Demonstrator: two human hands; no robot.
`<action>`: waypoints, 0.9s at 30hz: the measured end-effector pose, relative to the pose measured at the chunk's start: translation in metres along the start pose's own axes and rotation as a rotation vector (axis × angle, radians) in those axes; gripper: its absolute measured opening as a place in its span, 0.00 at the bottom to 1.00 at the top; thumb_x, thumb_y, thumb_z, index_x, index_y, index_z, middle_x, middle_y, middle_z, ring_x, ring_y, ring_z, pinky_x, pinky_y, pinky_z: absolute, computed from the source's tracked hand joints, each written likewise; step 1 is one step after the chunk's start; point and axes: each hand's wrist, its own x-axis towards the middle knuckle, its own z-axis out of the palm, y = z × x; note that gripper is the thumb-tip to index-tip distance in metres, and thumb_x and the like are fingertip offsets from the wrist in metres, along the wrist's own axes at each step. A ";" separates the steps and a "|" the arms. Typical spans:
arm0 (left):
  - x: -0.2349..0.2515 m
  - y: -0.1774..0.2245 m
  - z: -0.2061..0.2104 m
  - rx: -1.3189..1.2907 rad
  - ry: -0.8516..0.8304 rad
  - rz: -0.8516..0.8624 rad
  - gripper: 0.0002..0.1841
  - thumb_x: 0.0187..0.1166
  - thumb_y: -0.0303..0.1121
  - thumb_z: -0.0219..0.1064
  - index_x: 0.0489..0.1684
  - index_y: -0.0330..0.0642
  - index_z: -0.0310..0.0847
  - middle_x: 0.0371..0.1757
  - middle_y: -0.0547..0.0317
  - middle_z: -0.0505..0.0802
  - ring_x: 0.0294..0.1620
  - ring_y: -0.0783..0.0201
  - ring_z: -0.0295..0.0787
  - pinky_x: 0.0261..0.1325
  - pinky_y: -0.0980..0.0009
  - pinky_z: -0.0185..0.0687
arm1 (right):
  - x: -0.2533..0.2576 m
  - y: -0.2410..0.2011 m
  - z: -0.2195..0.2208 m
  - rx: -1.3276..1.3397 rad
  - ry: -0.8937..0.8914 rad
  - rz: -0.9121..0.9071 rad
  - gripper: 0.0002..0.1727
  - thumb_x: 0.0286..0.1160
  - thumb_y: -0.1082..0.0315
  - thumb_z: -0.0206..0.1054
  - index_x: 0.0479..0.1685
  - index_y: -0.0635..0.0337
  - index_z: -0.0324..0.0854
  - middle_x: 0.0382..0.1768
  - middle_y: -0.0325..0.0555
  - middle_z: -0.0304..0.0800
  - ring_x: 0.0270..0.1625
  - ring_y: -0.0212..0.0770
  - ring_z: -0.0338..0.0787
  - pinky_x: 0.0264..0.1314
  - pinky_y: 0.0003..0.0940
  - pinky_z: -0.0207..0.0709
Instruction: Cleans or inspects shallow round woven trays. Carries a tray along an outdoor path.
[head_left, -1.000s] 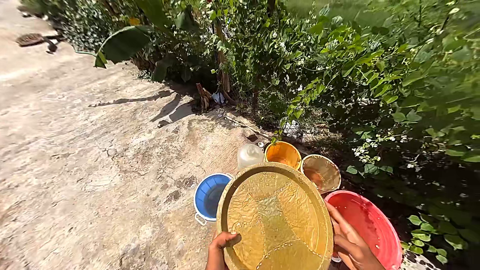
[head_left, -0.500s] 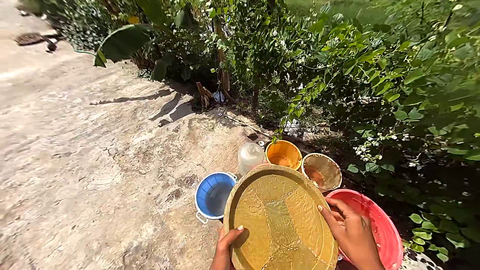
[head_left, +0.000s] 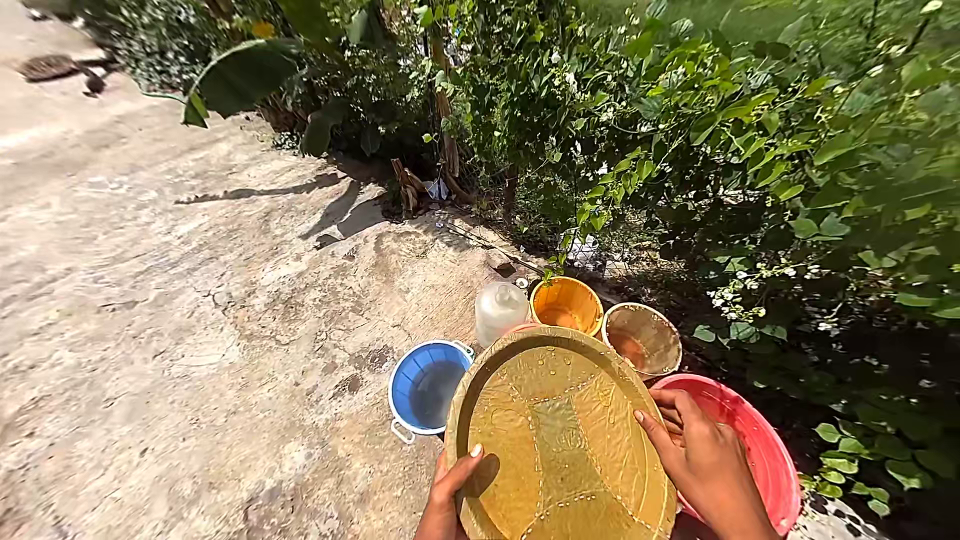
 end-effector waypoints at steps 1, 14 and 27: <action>0.001 0.000 -0.001 -0.003 -0.013 0.005 0.36 0.67 0.39 0.77 0.73 0.34 0.65 0.49 0.41 0.95 0.48 0.51 0.97 0.54 0.52 0.93 | 0.000 -0.001 -0.001 -0.018 -0.006 0.001 0.20 0.73 0.49 0.67 0.58 0.49 0.83 0.41 0.34 0.97 0.42 0.37 0.97 0.44 0.48 0.91; 0.009 -0.002 -0.017 0.010 -0.198 0.085 0.40 0.69 0.57 0.76 0.74 0.39 0.68 0.53 0.49 0.95 0.54 0.57 0.95 0.61 0.56 0.91 | 0.015 0.010 -0.022 0.241 -0.228 0.149 0.21 0.76 0.47 0.59 0.60 0.49 0.74 0.23 0.32 0.85 0.25 0.34 0.89 0.29 0.41 0.84; 0.014 -0.001 -0.020 -0.046 -0.272 0.070 0.41 0.72 0.60 0.72 0.76 0.40 0.66 0.58 0.46 0.94 0.59 0.54 0.93 0.66 0.53 0.88 | 0.024 0.010 -0.025 0.095 -0.022 0.014 0.23 0.76 0.39 0.59 0.48 0.45 0.89 0.37 0.32 0.92 0.38 0.30 0.90 0.40 0.39 0.87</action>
